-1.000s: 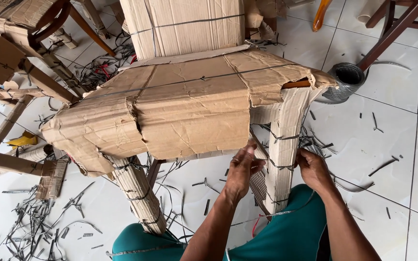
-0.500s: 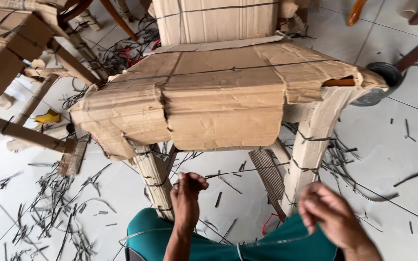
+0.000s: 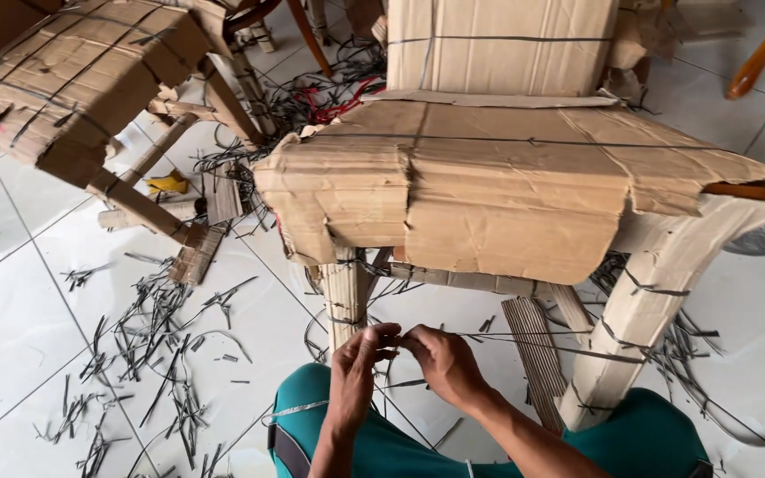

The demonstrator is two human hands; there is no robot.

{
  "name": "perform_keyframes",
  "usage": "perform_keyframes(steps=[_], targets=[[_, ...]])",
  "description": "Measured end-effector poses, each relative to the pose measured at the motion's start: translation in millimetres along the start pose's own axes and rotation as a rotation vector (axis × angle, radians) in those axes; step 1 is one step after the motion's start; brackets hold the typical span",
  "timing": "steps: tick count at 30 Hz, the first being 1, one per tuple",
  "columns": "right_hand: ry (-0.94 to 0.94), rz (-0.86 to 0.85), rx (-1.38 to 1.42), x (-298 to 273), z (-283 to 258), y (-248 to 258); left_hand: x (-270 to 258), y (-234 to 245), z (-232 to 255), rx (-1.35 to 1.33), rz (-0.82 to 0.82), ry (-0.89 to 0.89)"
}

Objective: Wrapping a wooden chair in cardboard and securing it with plastic ties.

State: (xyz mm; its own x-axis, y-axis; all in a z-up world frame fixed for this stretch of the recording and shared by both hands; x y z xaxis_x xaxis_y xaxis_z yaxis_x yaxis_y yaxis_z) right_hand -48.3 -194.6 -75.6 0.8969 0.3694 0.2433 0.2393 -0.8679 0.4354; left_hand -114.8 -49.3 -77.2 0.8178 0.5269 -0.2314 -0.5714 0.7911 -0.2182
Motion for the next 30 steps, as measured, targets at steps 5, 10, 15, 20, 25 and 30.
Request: perform_keyframes(steps=[5, 10, 15, 20, 25, 30], targets=[[-0.282, 0.166, 0.036, 7, 46, -18, 29, 46, -4, -0.081, 0.231, -0.23], [-0.525, 0.167, -0.058, 23, 60, -43, 64, 38, 18, 0.096, 0.543, -0.004], [-0.455, 0.109, -0.169, 35, 56, -55, 112, 47, -10, 0.167, 0.361, 0.189], [-0.444, 0.093, -0.152, 46, 152, -107, 164, 60, -36, 0.131, 0.34, 0.157], [-0.471, 0.114, -0.13, 46, 167, -112, 200, 83, -73, 0.107, 0.321, 0.137], [-0.489, 0.107, -0.153, 39, 64, -68, 227, 103, -116, 0.071, 0.313, 0.109]])
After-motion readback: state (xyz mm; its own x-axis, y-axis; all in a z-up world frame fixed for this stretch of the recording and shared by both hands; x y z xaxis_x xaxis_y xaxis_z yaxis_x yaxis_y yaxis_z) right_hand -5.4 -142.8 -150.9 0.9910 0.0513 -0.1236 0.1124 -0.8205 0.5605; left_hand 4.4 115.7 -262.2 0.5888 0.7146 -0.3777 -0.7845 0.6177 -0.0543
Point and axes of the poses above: each hand's wrist, its own x-axis towards the middle knuckle, its own y-axis out of the back of the hand, z = x × y, the point moved 2 cm from there along x, towards the middle knuckle, and after that the axes turned 13 degrees about z, right-handed, at the moved point
